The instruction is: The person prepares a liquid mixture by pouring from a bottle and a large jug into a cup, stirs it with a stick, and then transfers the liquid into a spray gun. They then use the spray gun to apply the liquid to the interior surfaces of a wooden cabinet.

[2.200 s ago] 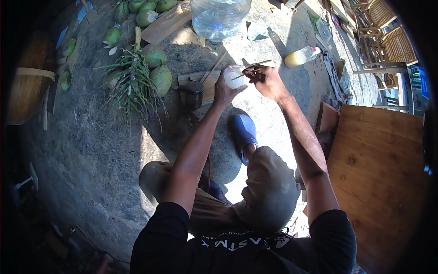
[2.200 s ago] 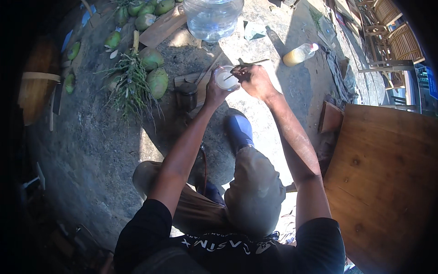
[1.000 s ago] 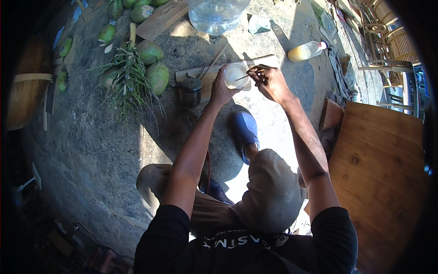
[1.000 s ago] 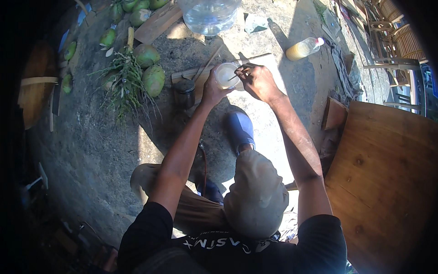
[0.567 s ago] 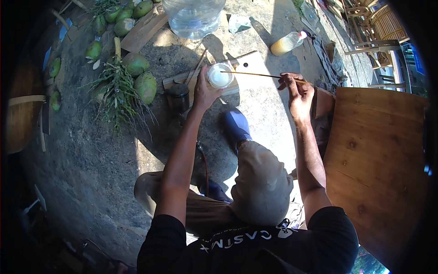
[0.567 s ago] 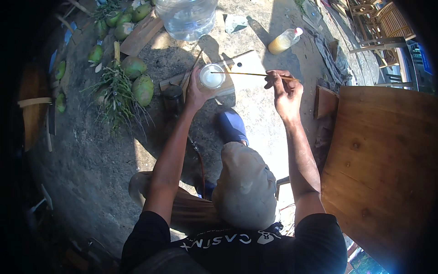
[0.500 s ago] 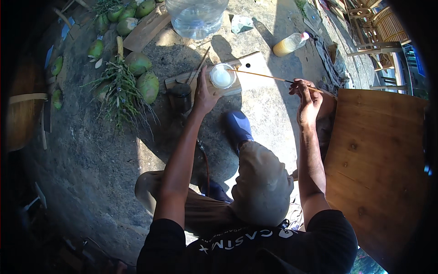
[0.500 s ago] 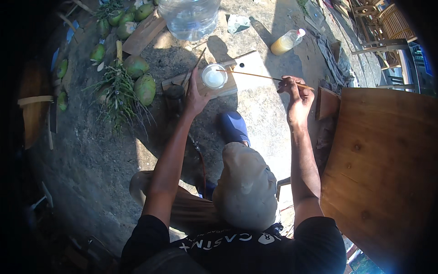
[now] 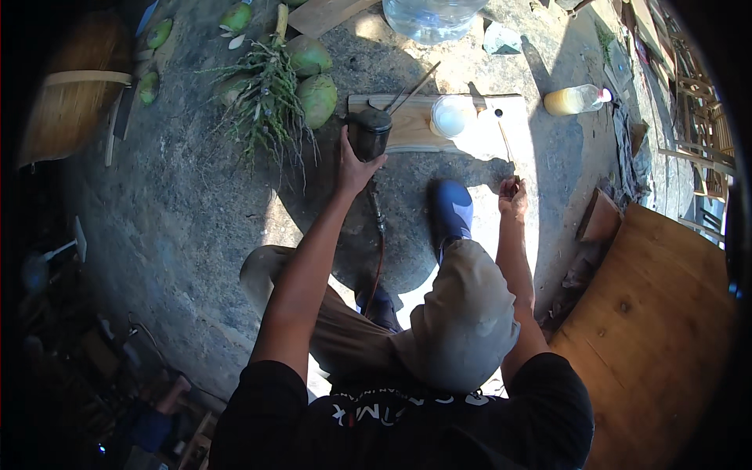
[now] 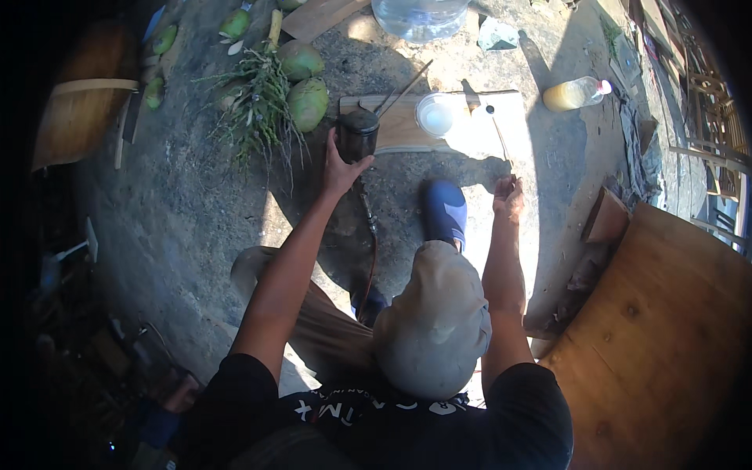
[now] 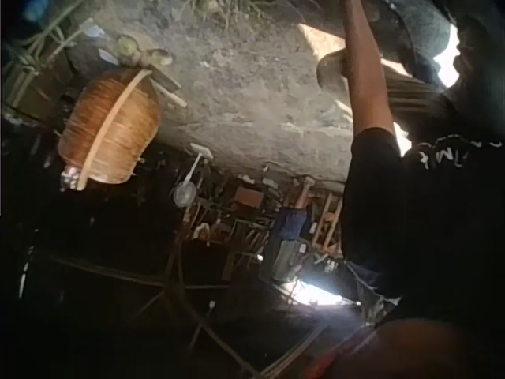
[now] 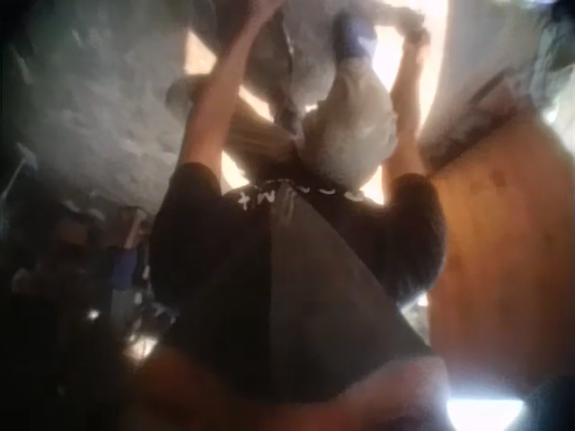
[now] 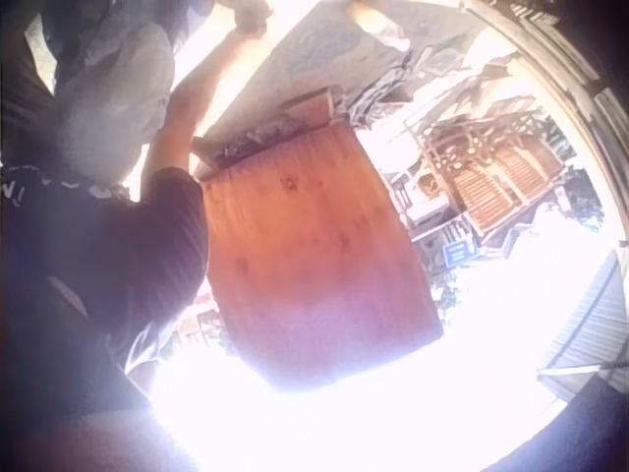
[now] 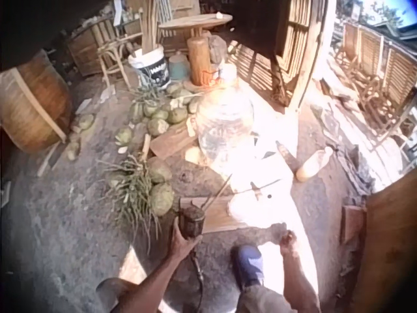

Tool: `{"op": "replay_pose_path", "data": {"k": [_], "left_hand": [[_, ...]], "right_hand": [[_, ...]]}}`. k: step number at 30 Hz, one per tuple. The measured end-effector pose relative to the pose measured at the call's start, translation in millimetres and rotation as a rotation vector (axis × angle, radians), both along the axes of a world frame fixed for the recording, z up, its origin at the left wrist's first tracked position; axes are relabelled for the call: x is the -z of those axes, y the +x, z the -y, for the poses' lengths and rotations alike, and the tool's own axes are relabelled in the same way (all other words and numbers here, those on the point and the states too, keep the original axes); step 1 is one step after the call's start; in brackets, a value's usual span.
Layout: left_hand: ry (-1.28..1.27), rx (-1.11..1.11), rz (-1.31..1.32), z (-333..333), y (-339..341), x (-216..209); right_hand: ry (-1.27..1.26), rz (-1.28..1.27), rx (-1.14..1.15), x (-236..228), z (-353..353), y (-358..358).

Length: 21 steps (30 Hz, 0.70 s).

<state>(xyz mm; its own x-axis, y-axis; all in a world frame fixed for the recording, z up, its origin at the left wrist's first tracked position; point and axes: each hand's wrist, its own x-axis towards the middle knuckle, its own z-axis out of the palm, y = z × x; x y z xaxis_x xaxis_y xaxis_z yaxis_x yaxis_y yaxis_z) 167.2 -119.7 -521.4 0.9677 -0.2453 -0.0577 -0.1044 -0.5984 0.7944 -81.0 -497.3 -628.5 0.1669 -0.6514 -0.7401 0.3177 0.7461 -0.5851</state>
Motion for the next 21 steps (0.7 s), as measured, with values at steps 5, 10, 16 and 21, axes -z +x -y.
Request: {"op": "replay_pose_path", "data": {"k": [5, 10, 16, 21], "left_hand": [[-0.153, 0.101, -0.179, 2, 23, 40], [-0.106, 0.107, -0.148, 10, 30, 47], [-0.350, 0.220, -0.138, 8, 11, -9], [-0.213, 0.227, 0.014, -8, 5, -69]], "right_hand": [[0.162, -0.406, -0.143, -51, -40, 17], [-0.702, -0.394, -1.333, -152, -126, 82], [-1.698, -0.171, -1.413, -217, -192, 208], [-1.701, -0.165, -1.666, -249, -195, 228]]}}
